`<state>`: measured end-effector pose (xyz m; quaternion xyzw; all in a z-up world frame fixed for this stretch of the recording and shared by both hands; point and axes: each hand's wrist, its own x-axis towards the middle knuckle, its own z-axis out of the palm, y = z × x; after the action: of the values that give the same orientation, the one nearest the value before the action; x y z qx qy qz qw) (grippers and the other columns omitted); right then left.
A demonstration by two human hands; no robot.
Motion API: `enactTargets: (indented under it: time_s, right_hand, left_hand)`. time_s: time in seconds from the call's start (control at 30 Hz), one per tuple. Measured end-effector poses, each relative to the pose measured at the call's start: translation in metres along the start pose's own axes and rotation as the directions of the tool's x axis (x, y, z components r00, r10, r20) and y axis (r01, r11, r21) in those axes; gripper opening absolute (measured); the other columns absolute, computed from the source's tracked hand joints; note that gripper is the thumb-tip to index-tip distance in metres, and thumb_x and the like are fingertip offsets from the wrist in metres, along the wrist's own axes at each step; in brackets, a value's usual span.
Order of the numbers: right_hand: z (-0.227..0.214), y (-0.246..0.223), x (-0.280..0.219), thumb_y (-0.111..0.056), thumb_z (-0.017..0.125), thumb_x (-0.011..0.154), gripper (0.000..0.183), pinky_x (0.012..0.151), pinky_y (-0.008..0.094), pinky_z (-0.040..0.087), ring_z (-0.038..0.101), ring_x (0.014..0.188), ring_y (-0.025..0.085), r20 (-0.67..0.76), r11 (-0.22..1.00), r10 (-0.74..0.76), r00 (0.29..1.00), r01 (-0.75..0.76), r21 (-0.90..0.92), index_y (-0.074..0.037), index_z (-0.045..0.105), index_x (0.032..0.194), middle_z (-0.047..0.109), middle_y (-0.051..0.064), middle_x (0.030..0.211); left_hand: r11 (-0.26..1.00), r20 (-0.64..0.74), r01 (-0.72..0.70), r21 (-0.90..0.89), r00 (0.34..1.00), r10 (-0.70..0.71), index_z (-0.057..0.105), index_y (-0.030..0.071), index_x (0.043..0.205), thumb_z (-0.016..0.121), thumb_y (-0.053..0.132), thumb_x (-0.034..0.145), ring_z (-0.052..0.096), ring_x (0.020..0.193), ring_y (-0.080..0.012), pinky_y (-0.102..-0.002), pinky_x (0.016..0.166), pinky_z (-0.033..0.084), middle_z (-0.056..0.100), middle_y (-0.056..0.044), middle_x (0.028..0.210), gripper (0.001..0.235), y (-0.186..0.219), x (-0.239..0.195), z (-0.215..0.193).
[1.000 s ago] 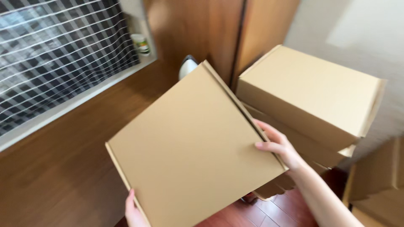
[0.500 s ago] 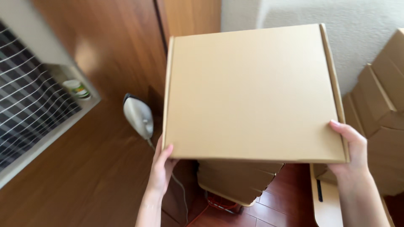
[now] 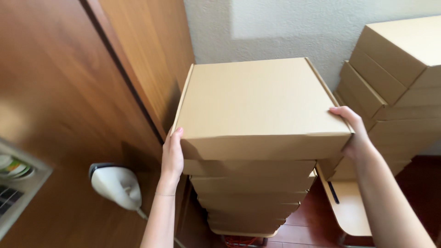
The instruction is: The person folds a white shirt on a wooden table, places it into a clear plastic bag, and then puts the bagged shirt into a cardboard box. The person repeats the process with a second shirt, then removes one shirt from its bag and hangs it on a green hanger on a clothing rack.
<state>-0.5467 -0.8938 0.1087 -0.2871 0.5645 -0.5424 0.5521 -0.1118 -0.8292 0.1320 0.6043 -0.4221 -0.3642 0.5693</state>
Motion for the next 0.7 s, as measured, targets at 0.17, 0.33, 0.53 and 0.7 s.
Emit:
enactTargets:
  time_s: [0.17, 0.33, 0.53, 0.7]
  right_hand:
    - [0.028, 0.006, 0.003, -0.055, 0.065, 0.084, 0.043, 0.057, 0.036, 0.041, 0.06, 0.07, 0.022, -0.029, 0.999, 0.038, 0.999, -0.038, -0.006, -0.018, 0.065, 0.105, 0.067, 0.004, 0.09]
    - [0.036, 0.014, -0.004, -0.052, 0.068, 0.094, 0.031, 0.064, 0.027, 0.041, 0.062, 0.077, 0.013, -0.111, 0.994, -0.083, 0.99, 0.09, 0.06, -0.023, 0.064, 0.101, 0.067, -0.004, 0.093]
    - [0.038, 0.019, -0.015, -0.049, 0.064, 0.102, 0.039, 0.084, 0.028, 0.051, 0.07, 0.103, 0.015, -0.167, 0.99, -0.135, 0.977, 0.138, 0.006, -0.019, 0.07, 0.127, 0.074, -0.002, 0.118]
    - [0.025, 0.029, -0.024, -0.036, 0.062, 0.105, 0.033, 0.09, 0.028, 0.052, 0.07, 0.112, 0.014, -0.088, 0.97, -0.185, 0.979, 0.196, 0.144, -0.015, 0.068, 0.129, 0.073, -0.001, 0.125]
  left_hand:
    - [0.947, 0.01, 0.23, 0.224, 0.971, -0.238, 0.054, 0.024, 0.16, 0.044, 0.053, 0.093, 0.045, 0.158, -0.016, -0.034, 0.129, 0.032, 0.054, 0.003, 0.167, 0.074, 0.013, 0.01, -0.014]
    - [0.991, 0.087, -0.027, 0.132, 0.996, 0.015, 0.071, 0.013, 0.138, 0.049, 0.04, 0.098, 0.065, 0.133, -0.0163, -0.032, 0.112, 0.046, 0.075, -0.002, 0.14, 0.053, -0.033, 0.033, -0.02]
    - [0.99, 0.022, -0.051, 0.133, 0.999, 0.048, 0.072, 0.016, 0.137, 0.048, 0.045, 0.099, 0.062, 0.133, -0.0175, -0.034, 0.113, 0.045, 0.073, -0.003, 0.141, 0.054, -0.052, 0.039, -0.02]
    - [0.999, -0.04, 0.009, 0.04, 0.999, -0.007, 0.075, 0.012, 0.126, 0.051, 0.045, 0.103, 0.067, 0.119, -0.0116, -0.03, 0.093, 0.048, 0.078, 0.001, 0.124, 0.047, -0.062, 0.022, -0.025]
